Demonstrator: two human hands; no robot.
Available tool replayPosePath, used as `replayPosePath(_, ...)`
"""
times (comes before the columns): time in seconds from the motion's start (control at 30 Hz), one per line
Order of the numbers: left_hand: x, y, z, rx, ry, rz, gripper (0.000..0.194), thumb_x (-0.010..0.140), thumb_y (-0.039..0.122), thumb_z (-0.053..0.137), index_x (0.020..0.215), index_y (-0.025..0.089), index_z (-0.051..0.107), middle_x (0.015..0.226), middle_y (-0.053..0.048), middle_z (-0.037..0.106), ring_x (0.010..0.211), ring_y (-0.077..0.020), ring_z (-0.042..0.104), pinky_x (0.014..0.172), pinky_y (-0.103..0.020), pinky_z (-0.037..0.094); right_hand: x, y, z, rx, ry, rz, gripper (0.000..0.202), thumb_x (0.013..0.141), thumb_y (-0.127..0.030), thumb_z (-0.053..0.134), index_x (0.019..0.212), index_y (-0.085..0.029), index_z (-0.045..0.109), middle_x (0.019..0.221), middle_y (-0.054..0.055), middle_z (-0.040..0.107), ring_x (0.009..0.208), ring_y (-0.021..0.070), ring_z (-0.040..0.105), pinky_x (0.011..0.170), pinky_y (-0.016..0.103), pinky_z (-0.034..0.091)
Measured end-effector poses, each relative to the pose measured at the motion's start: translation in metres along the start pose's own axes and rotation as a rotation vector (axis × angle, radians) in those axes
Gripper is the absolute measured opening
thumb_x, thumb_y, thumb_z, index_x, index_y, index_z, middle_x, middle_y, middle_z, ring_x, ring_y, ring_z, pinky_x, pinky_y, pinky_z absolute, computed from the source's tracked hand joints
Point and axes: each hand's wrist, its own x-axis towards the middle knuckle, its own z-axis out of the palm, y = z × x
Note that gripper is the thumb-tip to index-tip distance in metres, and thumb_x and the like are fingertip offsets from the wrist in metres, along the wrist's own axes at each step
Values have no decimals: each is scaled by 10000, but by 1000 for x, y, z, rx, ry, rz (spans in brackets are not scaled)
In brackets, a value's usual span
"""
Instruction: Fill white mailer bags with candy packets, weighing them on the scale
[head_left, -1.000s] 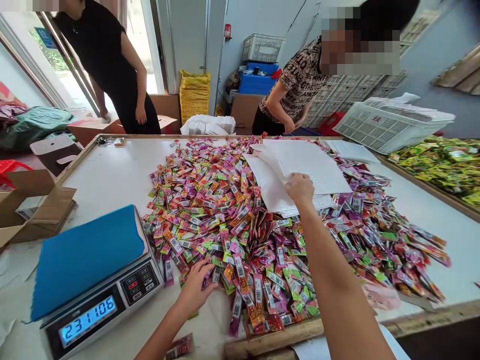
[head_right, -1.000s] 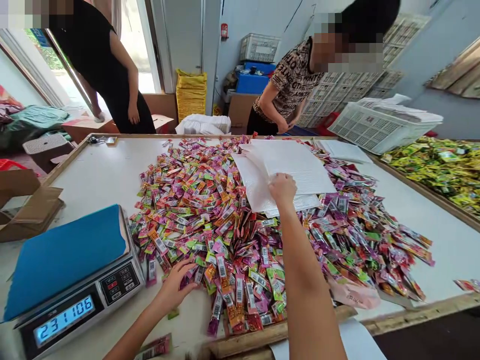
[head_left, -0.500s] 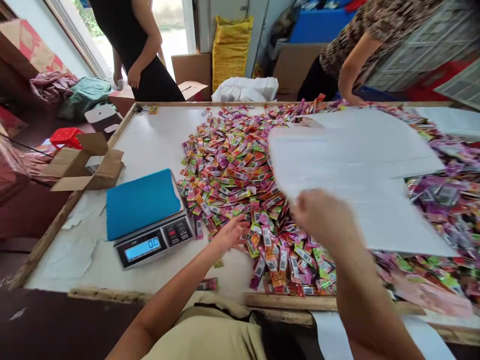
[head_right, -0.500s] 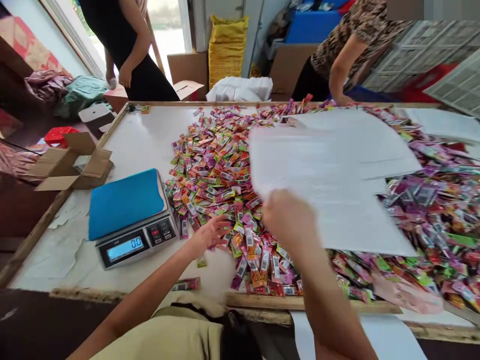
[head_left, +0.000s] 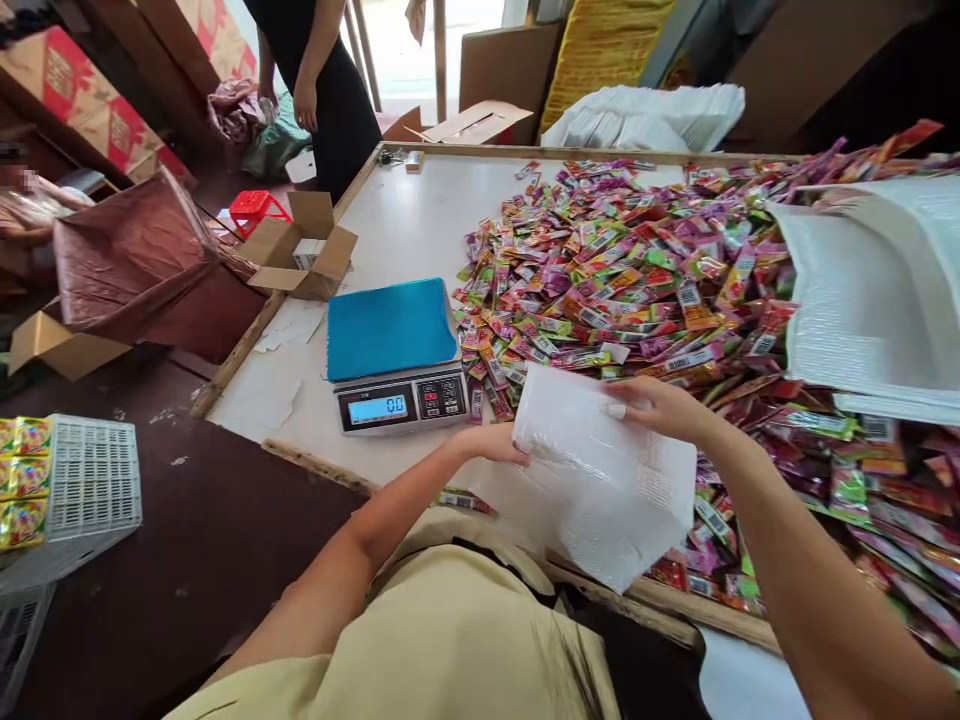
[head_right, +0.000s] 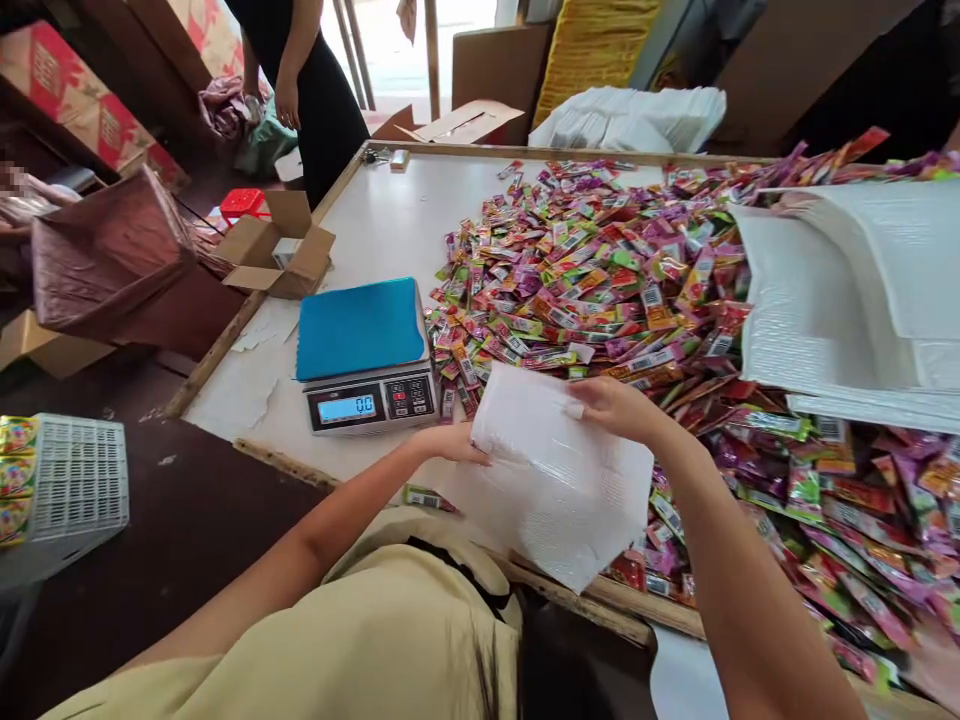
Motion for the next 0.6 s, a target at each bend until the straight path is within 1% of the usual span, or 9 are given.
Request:
replayPosePath(0.1, -9, 6, 10, 109, 117, -125, 559, 715, 154, 761, 1256, 110, 627, 1289, -150, 680, 1251, -335, 609, 1097, -447, 460, 0, 7, 21, -18, -107, 38, 336, 815, -467, 546, 955, -190, 675, 1096, 177, 726, 1007, 335, 647, 884, 419, 471)
replayPosePath(0.2, -22, 16, 31, 295, 504, -242, 918, 737, 256, 805, 1506, 46, 350, 1537, -293, 411, 1431, -402, 427, 1161, -516, 380, -3, 11, 26, -45, -80, 106, 334, 815, -484, 511, 925, -200, 648, 1053, 170, 730, 961, 339, 648, 840, 419, 462)
replayPosePath(0.27, -26, 26, 46, 461, 742, -144, 977, 788, 290, 772, 1571, 76, 229, 1632, -286, 231, 1532, -390, 247, 1229, -546, 264, -5, 10, 21, -60, -37, 136, 335, 819, -517, 494, 865, -211, 621, 980, 159, 721, 895, 323, 642, 792, 412, 458)
replayPosePath(0.33, -24, 38, 58, 613, 762, 86, 773, 889, 310, 656, 1558, 144, 308, 1649, -208, 256, 1556, -332, 205, 1262, -525, 200, -8, 3, 14, -117, 78, 111, 300, 798, -504, 499, 775, -217, 584, 922, 164, 691, 866, 313, 622, 783, 414, 454)
replayPosePath(0.4, -15, 53, 64, 715, 680, 282, 547, 968, 330, 528, 1488, 178, 449, 1611, -152, 363, 1540, -287, 260, 1272, -482, 194, -13, -10, 8, -167, 218, 21, 228, 754, -438, 520, 748, -218, 579, 922, 174, 670, 889, 310, 607, 819, 420, 455)
replayPosePath(0.43, -9, 60, 65, 751, 660, 332, 497, 993, 339, 476, 1464, 179, 487, 1601, -140, 385, 1537, -274, 269, 1275, -466, 189, -17, -18, 5, -173, 263, -26, 199, 730, -407, 527, 756, -218, 586, 919, 170, 665, 892, 305, 605, 827, 418, 458)
replayPosePath(0.5, 4, 78, 58, 791, 712, 325, 515, 1015, 373, 424, 1485, 166, 471, 1625, -142, 345, 1548, -274, 238, 1279, -464, 165, -27, -33, 0, -138, 234, -98, 196, 716, -381, 530, 800, -222, 607, 905, 143, 667, 867, 285, 611, 807, 402, 474)
replayPosePath(0.57, 17, 96, 41, 813, 769, 239, 582, 1016, 430, 415, 1524, 146, 415, 1629, -169, 327, 1547, -304, 233, 1273, -504, 144, -39, -43, -6, -56, 93, -140, 251, 737, -403, 529, 885, -230, 634, 931, 110, 690, 859, 266, 634, 780, 378, 500)
replayPosePath(0.6, 23, 104, 29, 818, 741, 170, 595, 1012, 460, 417, 1509, 133, 435, 1588, -191, 389, 1519, -329, 294, 1261, -528, 157, -44, -46, -10, -13, 15, -151, 294, 750, -424, 532, 942, -233, 647, 972, 99, 706, 873, 261, 651, 779, 368, 515)
